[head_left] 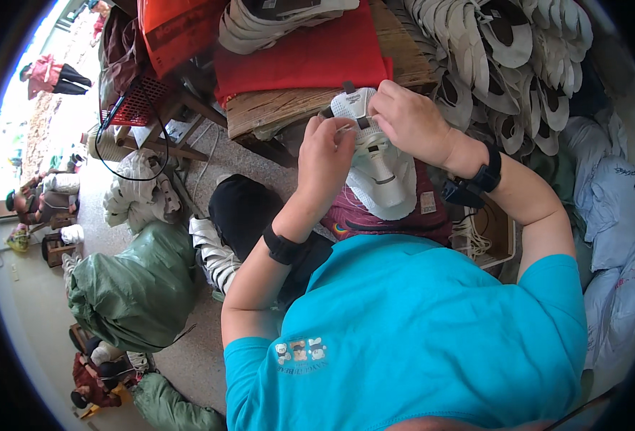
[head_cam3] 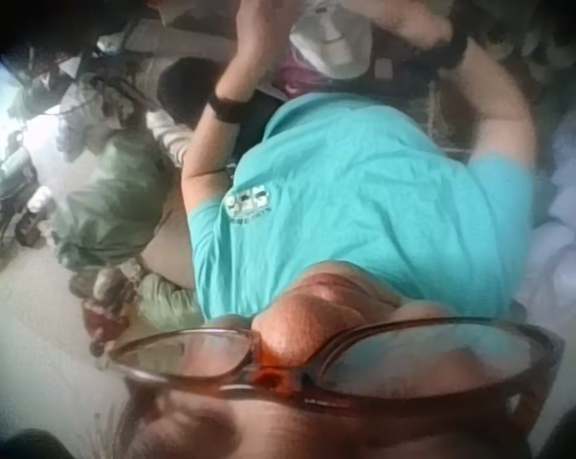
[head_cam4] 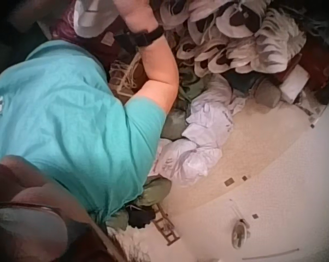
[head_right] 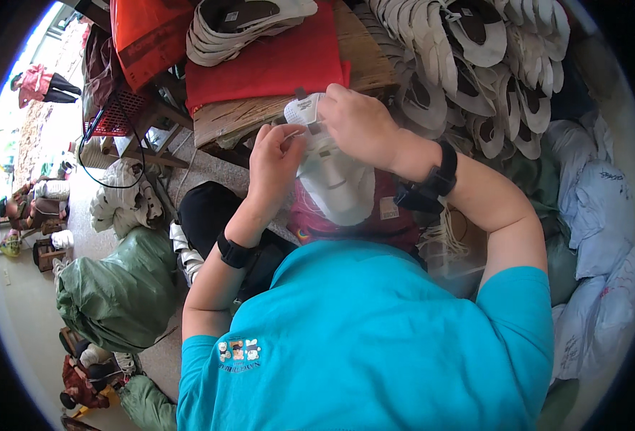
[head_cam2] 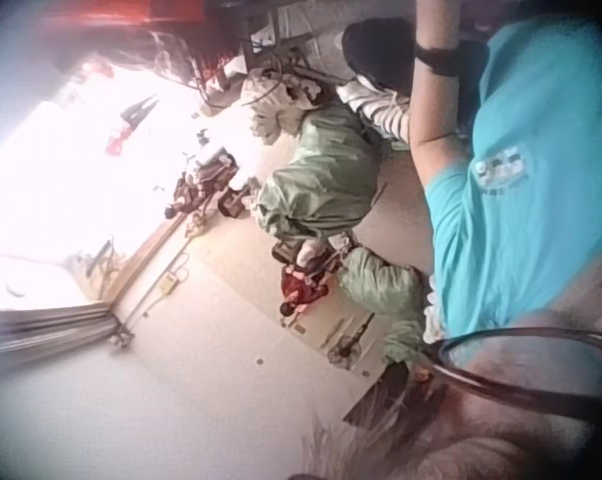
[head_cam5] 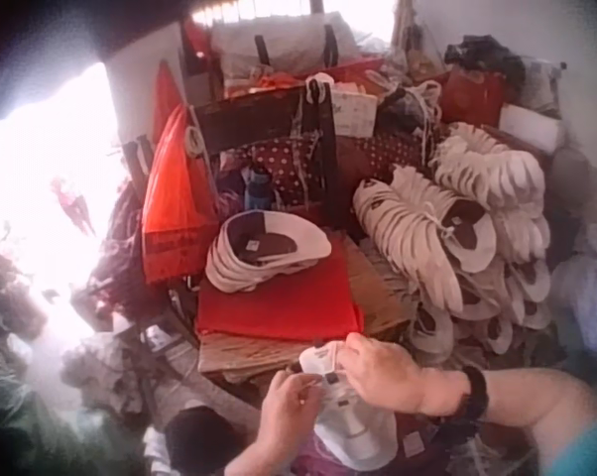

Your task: The person is sitting on the floor in a workshop environment, lacing a white shoe. They thread the laces through the eyelets, pull them tight, and tie a knot. The person then picks up a second shoe and begins the same lacing process.

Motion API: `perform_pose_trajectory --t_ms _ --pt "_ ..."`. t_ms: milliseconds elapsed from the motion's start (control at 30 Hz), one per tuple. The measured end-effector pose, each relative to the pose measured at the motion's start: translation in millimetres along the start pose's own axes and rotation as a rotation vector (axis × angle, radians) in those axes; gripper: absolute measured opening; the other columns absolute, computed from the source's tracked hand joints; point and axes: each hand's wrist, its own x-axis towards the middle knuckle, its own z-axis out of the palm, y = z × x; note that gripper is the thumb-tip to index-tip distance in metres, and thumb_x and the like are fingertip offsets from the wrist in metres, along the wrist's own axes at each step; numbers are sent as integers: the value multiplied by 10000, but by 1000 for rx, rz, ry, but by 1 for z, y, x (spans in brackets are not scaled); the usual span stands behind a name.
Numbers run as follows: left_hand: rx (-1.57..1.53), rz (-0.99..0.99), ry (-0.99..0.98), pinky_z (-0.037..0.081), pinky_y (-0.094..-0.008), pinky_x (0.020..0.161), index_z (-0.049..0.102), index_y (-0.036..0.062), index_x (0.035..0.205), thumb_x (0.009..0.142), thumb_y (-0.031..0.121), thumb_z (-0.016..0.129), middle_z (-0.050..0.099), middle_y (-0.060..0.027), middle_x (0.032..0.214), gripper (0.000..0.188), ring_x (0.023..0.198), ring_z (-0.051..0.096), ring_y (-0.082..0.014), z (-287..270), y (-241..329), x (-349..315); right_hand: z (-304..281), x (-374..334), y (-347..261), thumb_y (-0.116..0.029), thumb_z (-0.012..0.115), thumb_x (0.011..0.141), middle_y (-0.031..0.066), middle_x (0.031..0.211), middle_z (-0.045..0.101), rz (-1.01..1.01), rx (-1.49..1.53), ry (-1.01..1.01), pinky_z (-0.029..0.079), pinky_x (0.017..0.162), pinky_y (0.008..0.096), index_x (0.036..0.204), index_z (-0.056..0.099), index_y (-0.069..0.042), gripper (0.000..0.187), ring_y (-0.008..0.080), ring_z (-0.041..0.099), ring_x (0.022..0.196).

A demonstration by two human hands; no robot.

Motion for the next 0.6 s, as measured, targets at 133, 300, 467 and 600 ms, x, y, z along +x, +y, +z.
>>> perform_pose_trajectory --t_ms 133,300,467,600 --pt "-23 -20 14 450 -296 643 695 30 1017 851 108 657 493 -62 825 187 690 528 -161 2 4 1 2 -2 2 -78 624 840 126 906 538 48 4 -46 519 697 419 908 565 -42 97 333 618 795" --pt "-15 -16 28 449 -301 642 696 24 986 836 113 666 498 -64 822 177 682 523 -164 6 -2 2 8 -5 -5 -79 607 855 133 907 550 3 -159 -72 517 666 428 935 565 -50 94 334 629 779" --pt "-20 -30 43 456 -310 647 682 27 984 828 114 669 507 -70 833 179 673 524 -176 7 0 2 10 -7 -3 -81 593 869 152 922 577 62 -23 -53 515 683 435 948 559 -40 95 346 632 808" --pt "17 -33 43 482 -365 664 650 40 1001 817 115 694 535 -99 873 203 711 581 -239 9 0 3 14 -2 2 -82 585 877 167 940 621 176 155 2 512 719 435 979 550 -21 124 362 633 850"
